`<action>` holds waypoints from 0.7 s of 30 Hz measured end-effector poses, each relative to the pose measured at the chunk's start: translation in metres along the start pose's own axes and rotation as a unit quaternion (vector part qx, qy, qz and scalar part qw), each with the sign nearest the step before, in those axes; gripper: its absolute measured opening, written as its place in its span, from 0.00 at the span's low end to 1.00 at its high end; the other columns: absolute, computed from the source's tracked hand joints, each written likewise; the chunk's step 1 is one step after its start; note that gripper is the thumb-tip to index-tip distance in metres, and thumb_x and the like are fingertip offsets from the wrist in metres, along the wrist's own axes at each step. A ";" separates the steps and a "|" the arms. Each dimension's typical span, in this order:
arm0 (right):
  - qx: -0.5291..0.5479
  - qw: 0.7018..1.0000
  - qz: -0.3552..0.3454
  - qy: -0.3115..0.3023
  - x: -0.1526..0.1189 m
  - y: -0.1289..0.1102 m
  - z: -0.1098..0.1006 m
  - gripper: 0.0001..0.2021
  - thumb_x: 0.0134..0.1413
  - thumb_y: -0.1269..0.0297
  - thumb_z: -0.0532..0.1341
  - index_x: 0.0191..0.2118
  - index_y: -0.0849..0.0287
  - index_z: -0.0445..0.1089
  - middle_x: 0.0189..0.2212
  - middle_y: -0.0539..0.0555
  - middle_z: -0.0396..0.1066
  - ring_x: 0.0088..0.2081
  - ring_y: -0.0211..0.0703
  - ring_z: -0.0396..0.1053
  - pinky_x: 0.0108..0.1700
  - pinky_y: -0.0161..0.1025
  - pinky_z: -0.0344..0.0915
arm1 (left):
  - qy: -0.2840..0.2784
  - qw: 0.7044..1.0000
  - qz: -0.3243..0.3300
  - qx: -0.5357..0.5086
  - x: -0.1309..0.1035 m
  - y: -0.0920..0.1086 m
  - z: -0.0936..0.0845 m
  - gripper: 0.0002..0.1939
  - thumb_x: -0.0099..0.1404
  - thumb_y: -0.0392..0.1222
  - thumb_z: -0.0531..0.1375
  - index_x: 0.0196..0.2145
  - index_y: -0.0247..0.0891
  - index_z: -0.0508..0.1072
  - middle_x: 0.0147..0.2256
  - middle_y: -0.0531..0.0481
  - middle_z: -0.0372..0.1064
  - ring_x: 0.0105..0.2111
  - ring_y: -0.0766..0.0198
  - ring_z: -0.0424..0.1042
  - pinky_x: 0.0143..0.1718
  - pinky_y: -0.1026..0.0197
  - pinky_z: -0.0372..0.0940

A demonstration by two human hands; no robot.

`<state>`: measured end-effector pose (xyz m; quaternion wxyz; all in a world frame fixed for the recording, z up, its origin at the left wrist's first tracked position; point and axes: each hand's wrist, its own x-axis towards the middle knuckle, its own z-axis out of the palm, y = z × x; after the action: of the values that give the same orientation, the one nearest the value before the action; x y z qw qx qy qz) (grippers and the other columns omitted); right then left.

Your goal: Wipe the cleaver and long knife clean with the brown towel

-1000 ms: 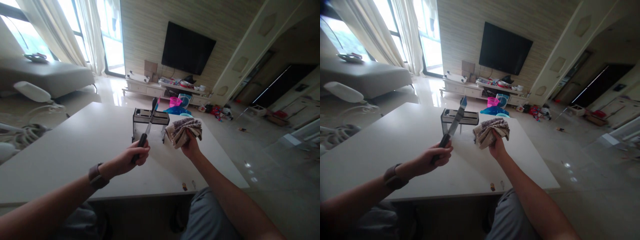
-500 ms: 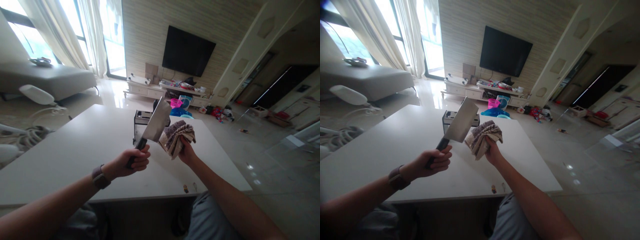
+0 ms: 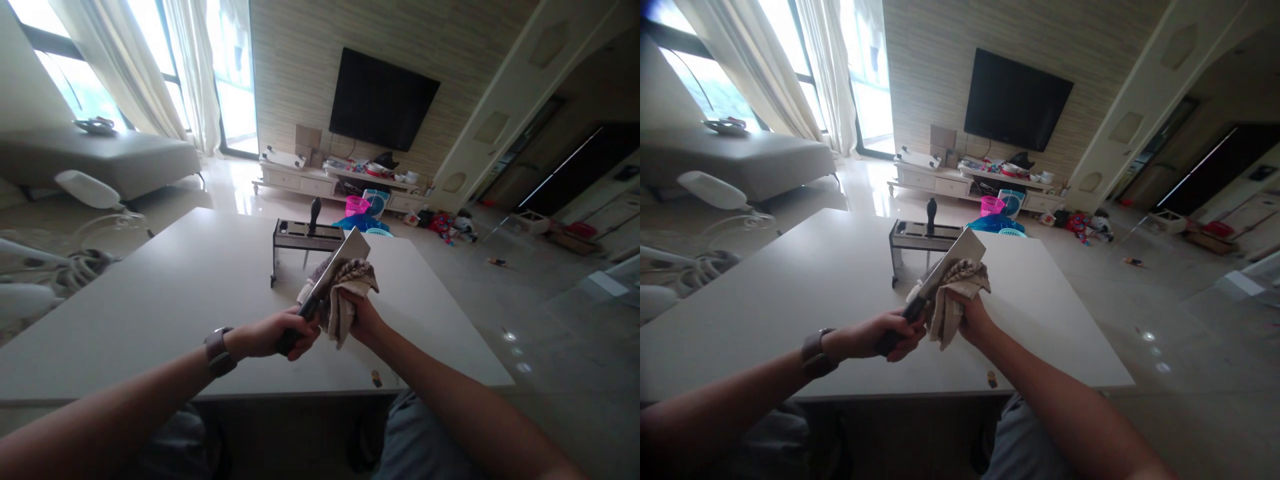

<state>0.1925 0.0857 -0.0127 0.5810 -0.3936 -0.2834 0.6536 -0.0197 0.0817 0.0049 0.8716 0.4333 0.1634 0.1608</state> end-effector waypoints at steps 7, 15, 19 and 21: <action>-0.048 0.996 -0.059 0.055 -0.003 -0.004 0.001 0.21 0.33 0.65 0.78 0.38 0.52 0.74 0.34 0.50 0.80 0.36 0.49 0.77 0.42 0.47 0.75 | 0.175 0.979 -0.031 0.104 0.002 -0.004 -0.011 0.12 0.59 0.42 0.67 0.36 0.37 0.68 0.24 0.56 0.67 0.22 0.67 0.69 0.27 0.63 0.66; -0.044 0.994 -0.076 0.067 0.004 0.002 0.003 0.22 0.34 0.63 0.78 0.39 0.53 0.75 0.36 0.49 0.80 0.38 0.47 0.77 0.45 0.45 0.74 | 0.255 0.934 0.038 0.246 0.008 0.001 -0.009 0.10 0.58 0.41 0.66 0.32 0.38 0.68 0.17 0.62 0.58 0.14 0.72 0.57 0.15 0.68 0.55; -0.035 0.996 -0.052 0.062 0.004 0.010 0.003 0.21 0.34 0.61 0.78 0.38 0.55 0.76 0.34 0.49 0.81 0.36 0.48 0.77 0.43 0.45 0.74 | 0.255 0.936 0.052 0.239 0.008 -0.001 -0.003 0.12 0.55 0.40 0.68 0.31 0.38 0.67 0.21 0.61 0.59 0.16 0.73 0.58 0.15 0.68 0.58; -0.032 0.997 -0.041 0.060 0.004 0.011 0.003 0.20 0.34 0.62 0.78 0.37 0.56 0.76 0.33 0.49 0.81 0.34 0.47 0.77 0.43 0.45 0.74 | 0.253 0.938 0.047 0.233 0.009 -0.003 -0.003 0.12 0.55 0.40 0.67 0.31 0.38 0.66 0.20 0.62 0.59 0.15 0.73 0.58 0.15 0.68 0.58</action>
<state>0.1838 0.0884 -0.0210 0.6101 -0.4384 -0.2852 0.5951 -0.0131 0.0863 -0.0005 0.6672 0.5767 0.3907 0.2637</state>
